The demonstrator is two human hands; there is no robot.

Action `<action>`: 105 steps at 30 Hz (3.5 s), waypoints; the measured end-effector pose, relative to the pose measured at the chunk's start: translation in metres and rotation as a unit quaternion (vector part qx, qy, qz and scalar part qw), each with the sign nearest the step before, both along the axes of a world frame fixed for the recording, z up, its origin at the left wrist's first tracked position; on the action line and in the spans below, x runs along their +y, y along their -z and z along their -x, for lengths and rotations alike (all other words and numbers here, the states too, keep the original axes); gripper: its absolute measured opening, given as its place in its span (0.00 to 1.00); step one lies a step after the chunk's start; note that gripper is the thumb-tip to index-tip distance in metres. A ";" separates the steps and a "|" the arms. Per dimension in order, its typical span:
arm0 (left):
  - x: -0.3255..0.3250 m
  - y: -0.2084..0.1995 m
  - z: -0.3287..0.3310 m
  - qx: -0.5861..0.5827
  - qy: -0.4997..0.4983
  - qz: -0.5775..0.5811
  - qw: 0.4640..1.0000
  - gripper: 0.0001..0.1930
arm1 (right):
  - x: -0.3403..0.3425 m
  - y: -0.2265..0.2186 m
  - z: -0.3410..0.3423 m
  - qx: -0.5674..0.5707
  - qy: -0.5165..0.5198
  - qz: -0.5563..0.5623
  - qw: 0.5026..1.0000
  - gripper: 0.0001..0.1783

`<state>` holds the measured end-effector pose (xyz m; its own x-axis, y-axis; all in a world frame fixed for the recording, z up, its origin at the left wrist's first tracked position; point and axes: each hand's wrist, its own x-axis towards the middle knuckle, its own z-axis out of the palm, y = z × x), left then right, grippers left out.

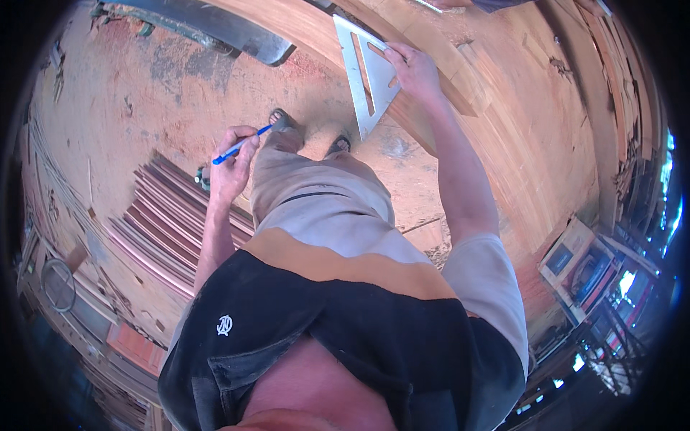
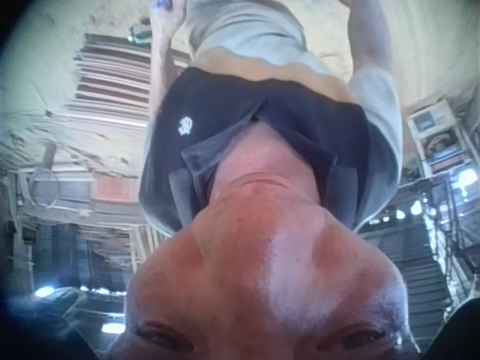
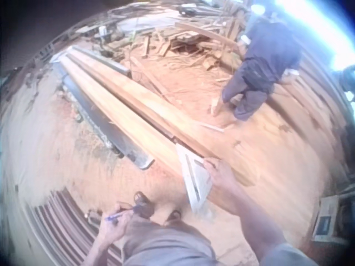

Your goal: The person uses a speed square and a blue marker to draw straight lines on long wooden planks. They repeatedly position the square, draw lines, and reposition the tool along the planks in a woodworking shop.

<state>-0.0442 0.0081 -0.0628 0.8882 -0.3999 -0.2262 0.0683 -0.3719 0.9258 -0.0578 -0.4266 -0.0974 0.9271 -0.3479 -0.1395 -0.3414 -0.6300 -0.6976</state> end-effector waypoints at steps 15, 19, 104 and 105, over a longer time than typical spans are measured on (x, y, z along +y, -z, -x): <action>-0.009 -0.006 0.032 0.018 -0.063 -0.002 0.998 0.13 | -0.013 0.013 0.061 -0.070 -0.033 0.044 0.996 0.24; -0.013 -0.012 0.035 0.018 -0.069 -0.014 0.997 0.13 | -0.011 0.011 0.055 -0.061 -0.049 0.069 0.995 0.25; -0.068 -0.002 -0.085 -0.110 -0.154 -0.103 0.977 0.21 | 0.008 0.027 -0.052 -0.035 -0.044 0.029 0.998 0.28; -0.062 -0.001 -0.080 -0.102 -0.156 -0.109 0.977 0.21 | 0.010 0.030 -0.053 -0.036 -0.058 0.024 0.997 0.28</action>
